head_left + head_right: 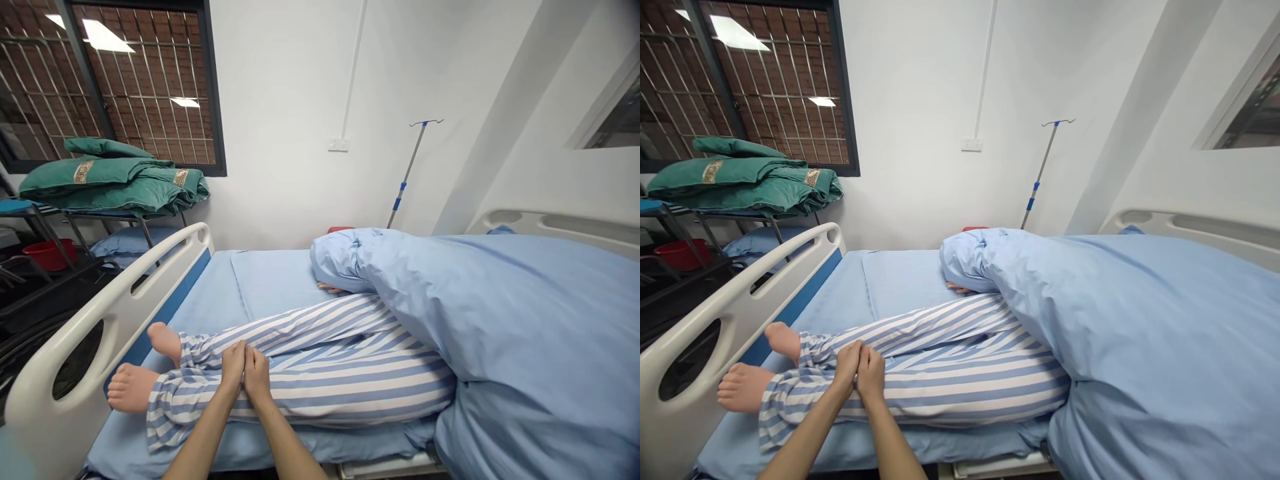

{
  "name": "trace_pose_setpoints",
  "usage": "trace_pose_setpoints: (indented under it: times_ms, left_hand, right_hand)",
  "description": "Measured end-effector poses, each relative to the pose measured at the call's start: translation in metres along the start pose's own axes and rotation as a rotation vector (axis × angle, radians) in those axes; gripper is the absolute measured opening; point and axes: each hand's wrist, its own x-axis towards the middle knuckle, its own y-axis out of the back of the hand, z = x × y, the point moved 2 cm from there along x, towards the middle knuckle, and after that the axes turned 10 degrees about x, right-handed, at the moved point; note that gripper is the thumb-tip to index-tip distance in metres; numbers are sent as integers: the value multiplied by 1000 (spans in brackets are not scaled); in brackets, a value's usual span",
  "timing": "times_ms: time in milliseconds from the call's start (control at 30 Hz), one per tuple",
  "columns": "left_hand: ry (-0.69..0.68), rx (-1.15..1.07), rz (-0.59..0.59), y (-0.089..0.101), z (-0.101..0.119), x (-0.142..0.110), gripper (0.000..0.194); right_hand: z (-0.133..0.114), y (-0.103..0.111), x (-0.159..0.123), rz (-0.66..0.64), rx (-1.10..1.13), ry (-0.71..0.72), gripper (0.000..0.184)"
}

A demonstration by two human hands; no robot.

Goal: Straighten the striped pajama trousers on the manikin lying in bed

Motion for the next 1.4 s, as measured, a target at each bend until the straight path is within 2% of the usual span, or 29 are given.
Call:
trace_pose_setpoints:
  times_ms: [167,300,400,533,600,700,867,967,1033,1167,1267,1400]
  left_hand:
    - [-132,272,62,-3,-11,-11,35]
    - [-165,411,66,-1,-12,-14,34]
    - [-194,475,37,-1,-9,-15,34]
    - [-208,563,-2,-5,-8,-17,32]
    - [-197,595,-13,-6,-7,-18,32]
    - [-181,633,0,-6,-5,-20,33]
    - [-181,591,-4,-7,-2,-20,34]
    - [-165,417,-45,-13,5,-16,33]
    - [-95,238,-47,-21,13,-15,33]
    - [103,-8,43,-36,21,-19,35]
    - [24,37,56,-39,18,-26,36]
    - [-153,259,-23,-37,12,-33,41]
  right_hand:
    - [3,0,1,25,101,-47,40]
    - [1,1,3,27,65,-60,39]
    - [-6,9,11,-80,-72,-79,41]
    - [-16,25,19,-236,-277,11,37]
    - [-15,31,17,-237,-277,35,38]
    - [-7,33,11,-167,-252,30,44]
    - [1,33,7,-115,-208,25,45]
    - [2,35,10,-75,-139,20,44]
    - [3,36,11,-44,-86,18,44]
    - [6,40,14,16,18,-8,45]
    - [8,42,14,49,45,-21,43]
    - [10,42,15,83,72,-47,41]
